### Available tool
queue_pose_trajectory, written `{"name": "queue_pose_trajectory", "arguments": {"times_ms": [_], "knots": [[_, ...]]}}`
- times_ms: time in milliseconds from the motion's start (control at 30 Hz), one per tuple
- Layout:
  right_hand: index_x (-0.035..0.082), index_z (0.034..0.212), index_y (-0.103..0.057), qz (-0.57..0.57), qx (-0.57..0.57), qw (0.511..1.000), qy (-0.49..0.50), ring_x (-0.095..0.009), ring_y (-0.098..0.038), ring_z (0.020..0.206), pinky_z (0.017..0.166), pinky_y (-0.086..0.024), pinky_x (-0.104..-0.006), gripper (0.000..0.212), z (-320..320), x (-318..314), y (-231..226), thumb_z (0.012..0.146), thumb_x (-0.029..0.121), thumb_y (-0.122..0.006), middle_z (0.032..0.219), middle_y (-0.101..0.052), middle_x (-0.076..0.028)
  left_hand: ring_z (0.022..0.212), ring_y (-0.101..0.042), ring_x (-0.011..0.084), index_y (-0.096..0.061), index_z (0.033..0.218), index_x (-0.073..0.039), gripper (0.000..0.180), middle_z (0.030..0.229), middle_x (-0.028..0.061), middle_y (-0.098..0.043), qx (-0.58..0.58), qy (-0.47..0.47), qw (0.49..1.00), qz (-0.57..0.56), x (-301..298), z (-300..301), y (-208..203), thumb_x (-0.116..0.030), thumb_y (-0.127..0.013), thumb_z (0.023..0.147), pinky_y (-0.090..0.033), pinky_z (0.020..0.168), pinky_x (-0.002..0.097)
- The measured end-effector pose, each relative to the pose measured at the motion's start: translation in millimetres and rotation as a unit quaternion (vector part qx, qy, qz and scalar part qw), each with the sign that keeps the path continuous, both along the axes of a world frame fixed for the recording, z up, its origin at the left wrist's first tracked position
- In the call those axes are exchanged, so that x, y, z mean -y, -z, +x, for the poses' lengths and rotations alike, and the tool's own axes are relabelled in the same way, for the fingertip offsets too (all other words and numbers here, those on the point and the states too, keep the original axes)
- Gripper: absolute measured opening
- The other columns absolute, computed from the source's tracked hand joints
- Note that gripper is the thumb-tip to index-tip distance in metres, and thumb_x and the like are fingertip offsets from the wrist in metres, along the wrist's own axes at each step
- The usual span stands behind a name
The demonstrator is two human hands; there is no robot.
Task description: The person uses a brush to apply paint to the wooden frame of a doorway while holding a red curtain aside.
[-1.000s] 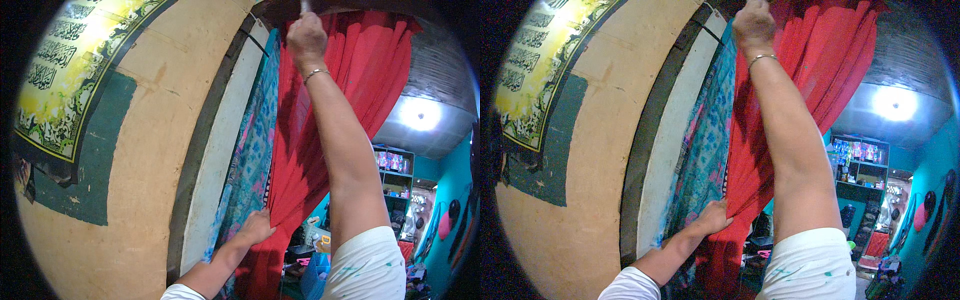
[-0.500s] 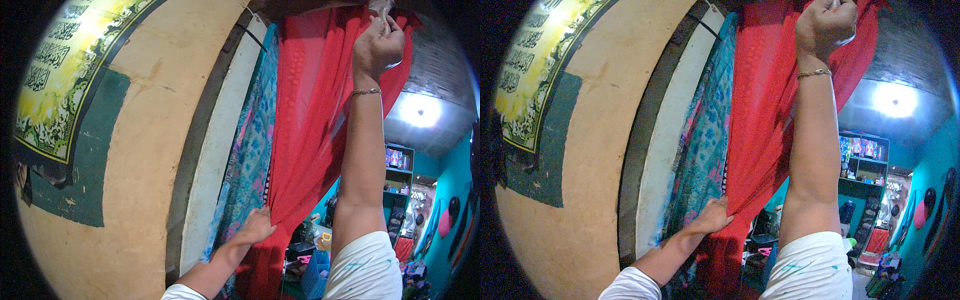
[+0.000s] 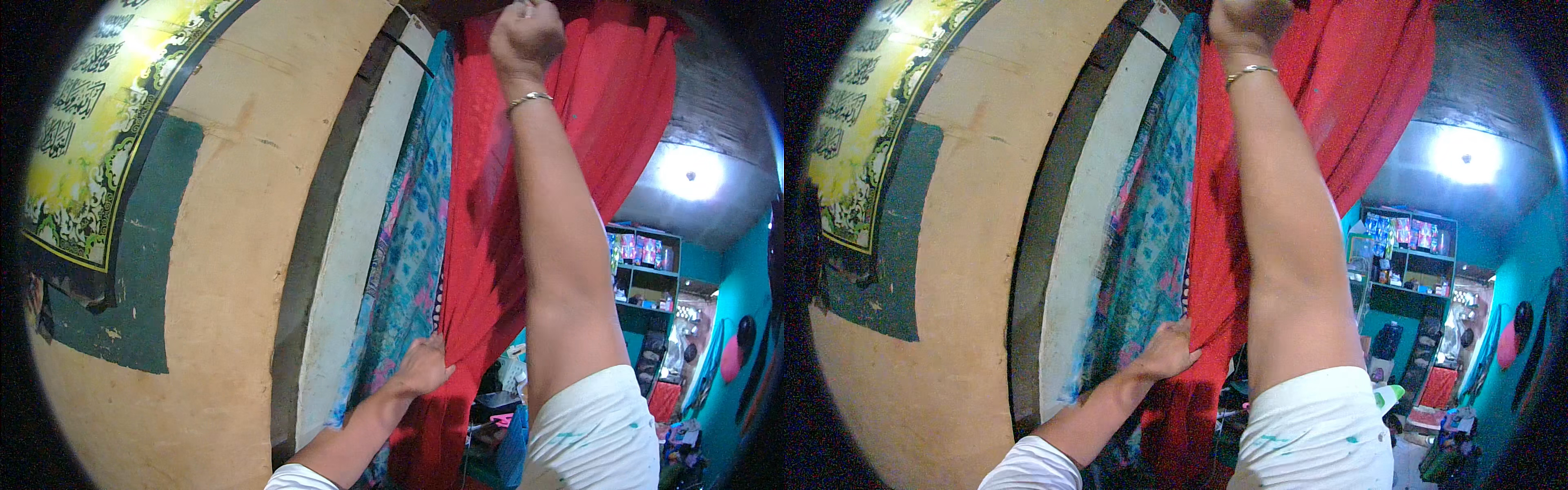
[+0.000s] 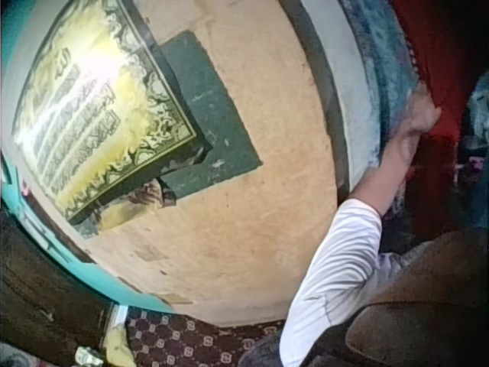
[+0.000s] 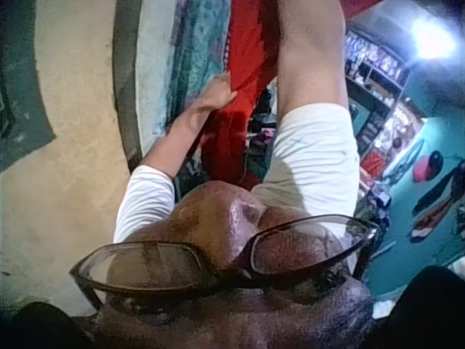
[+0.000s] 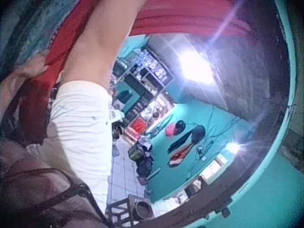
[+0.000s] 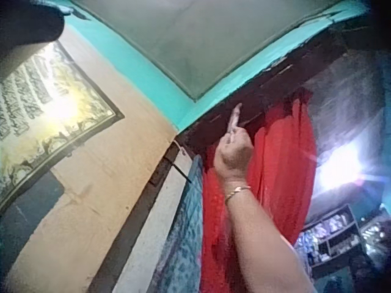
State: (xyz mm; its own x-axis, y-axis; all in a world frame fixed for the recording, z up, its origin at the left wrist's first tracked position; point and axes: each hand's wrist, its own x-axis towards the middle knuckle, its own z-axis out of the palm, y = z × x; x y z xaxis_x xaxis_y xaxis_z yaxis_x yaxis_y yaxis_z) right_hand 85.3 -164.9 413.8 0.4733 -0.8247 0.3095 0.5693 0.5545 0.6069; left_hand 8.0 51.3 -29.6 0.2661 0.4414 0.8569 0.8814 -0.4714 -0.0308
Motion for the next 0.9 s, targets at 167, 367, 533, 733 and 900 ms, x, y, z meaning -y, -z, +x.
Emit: {"name": "queue_pose_trajectory", "arguments": {"times_ms": [167,367,533,733,900], "knots": [[0.001,0.09,-0.068,-0.126,0.022,0.991,-0.029,-0.032,-0.067,0.077,0.072,-0.052,-0.04,0.022,-43.7,-29.6,-8.2,0.078,0.017,-0.059,0.082,-0.068,-0.019,0.117,-0.049,0.0325,-0.051,0.125,-0.009,0.05,0.122,0.0175,-0.054,0.001,0.028,0.999,0.027,-5.5,-0.1,-1.9,-0.025,-0.059,0.078,-0.037,0.096,0.0459],[-0.004,0.092,-0.064,-0.122,0.144,0.975,-0.118,-0.017,-0.069,0.068,0.062,-0.054,-0.0282,0.014,-41.9,-43.9,13.5,0.083,0.007,-0.061,0.075,-0.07,-0.012,0.12,-0.047,0.0323,-0.049,0.128,-0.009,0.053,0.125,0.0178,-0.053,0.011,0.04,0.999,0.032,-9.2,0.2,1.6,-0.025,-0.06,0.079,-0.037,0.098,0.0453],[-0.012,0.107,-0.048,0.051,0.349,0.85,-0.39,-0.031,-0.068,0.073,0.061,-0.06,-0.0327,0.027,47.5,-0.8,2.7,0.085,-0.002,-0.059,0.09,-0.063,-0.022,0.121,-0.046,0.032,-0.048,0.128,-0.006,0.055,0.127,0.0182,-0.052,0.024,-0.011,0.999,0.024,-2.1,-5.0,4.1,-0.026,-0.061,0.079,-0.037,0.099,0.0445],[-0.011,0.112,-0.047,0.078,0.299,0.885,-0.349,-0.029,-0.068,0.077,0.064,-0.06,-0.0307,0.029,80.0,5.8,-27.9,0.087,-0.001,-0.057,0.094,-0.063,-0.021,0.122,-0.046,0.032,-0.049,0.127,-0.005,0.054,0.128,0.0183,-0.051,0.017,0.017,1.0,0.006,-10.5,-4.6,2.7,-0.026,-0.061,0.079,-0.036,0.1,0.0441],[-0.007,0.102,-0.059,0.002,0.152,0.958,-0.243,-0.026,-0.068,0.077,0.068,-0.054,-0.0334,0.022,43.1,11.1,-13.1,0.088,0.009,-0.056,0.087,-0.067,-0.018,0.126,-0.044,0.033,-0.048,0.124,0.01,0.061,0.128,0.0267,-0.05,0.007,0.013,0.999,-0.035,11.3,-5.7,-5.9,-0.032,-0.06,0.081,-0.03,0.106,0.0407]]}}
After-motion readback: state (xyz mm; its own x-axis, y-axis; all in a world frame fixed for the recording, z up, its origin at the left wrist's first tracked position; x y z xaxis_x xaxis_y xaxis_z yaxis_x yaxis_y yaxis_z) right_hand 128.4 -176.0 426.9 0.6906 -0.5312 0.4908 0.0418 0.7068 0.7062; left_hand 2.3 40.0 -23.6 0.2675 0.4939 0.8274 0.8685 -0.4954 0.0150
